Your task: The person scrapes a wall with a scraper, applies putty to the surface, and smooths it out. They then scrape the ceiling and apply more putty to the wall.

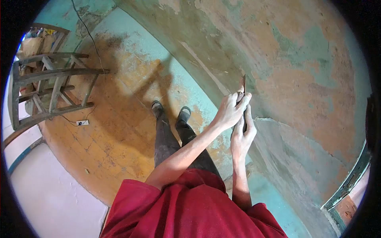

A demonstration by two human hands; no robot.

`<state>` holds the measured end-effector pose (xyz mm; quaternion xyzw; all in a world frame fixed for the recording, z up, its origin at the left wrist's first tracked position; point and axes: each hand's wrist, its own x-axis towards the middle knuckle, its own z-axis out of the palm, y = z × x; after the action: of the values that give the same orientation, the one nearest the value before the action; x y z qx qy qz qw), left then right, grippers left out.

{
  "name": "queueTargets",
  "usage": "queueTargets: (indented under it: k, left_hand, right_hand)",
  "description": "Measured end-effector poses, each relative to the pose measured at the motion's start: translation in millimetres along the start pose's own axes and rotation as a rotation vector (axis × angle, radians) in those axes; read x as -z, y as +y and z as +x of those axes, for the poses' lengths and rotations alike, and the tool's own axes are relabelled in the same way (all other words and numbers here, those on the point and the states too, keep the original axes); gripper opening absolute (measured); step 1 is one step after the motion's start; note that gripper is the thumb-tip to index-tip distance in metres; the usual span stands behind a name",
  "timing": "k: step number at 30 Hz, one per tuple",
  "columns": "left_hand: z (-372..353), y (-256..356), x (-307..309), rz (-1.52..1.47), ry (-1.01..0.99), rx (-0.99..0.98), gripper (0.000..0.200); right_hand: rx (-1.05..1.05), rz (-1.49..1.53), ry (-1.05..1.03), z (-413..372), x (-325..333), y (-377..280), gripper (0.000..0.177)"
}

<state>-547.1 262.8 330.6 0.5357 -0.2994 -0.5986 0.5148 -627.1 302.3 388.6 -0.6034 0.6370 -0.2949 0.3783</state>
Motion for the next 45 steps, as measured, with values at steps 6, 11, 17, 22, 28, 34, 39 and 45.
queueTargets:
  k: [6,11,17,22,28,34,39,45]
  left_hand:
    - [4.8,-3.7,-11.7,0.041,0.019,-0.017,0.041]
    - [-14.6,-7.1,-31.8,0.08,0.082,-0.235,0.046]
    - [-1.1,-0.8,-0.5,-0.001,0.004,0.016,0.042]
    - [-2.8,4.7,-19.4,-0.018,0.114,-0.141,0.042]
    - [-5.3,-6.9,-27.0,0.116,0.185,-0.304,0.035]
    - [14.3,4.8,9.3,-0.1,0.079,-0.055,0.04]
    - [19.5,-1.7,1.1,-0.161,0.09,0.014,0.032]
    - [-3.8,-0.9,-12.8,-0.053,0.049,-0.061,0.045]
  right_hand:
    - [-0.001,-0.028,-0.043,8.9,16.7,-2.6,0.044]
    - [0.053,0.024,0.028,-11.6,25.3,-1.5,0.044]
    - [0.004,-0.048,-0.07,-0.2,10.4,-10.8,0.044]
    - [0.116,-0.005,-0.009,10.5,16.2,-4.8,0.043]
    - [0.105,0.119,-0.021,-0.4,20.0,-17.3,0.044]
    - [0.075,-0.034,-0.058,14.4,-1.0,-19.4,0.044]
    - [0.098,-0.094,-0.103,28.3,6.7,-11.7,0.046]
    - [0.007,-0.04,-0.079,3.8,22.3,-33.6,0.044]
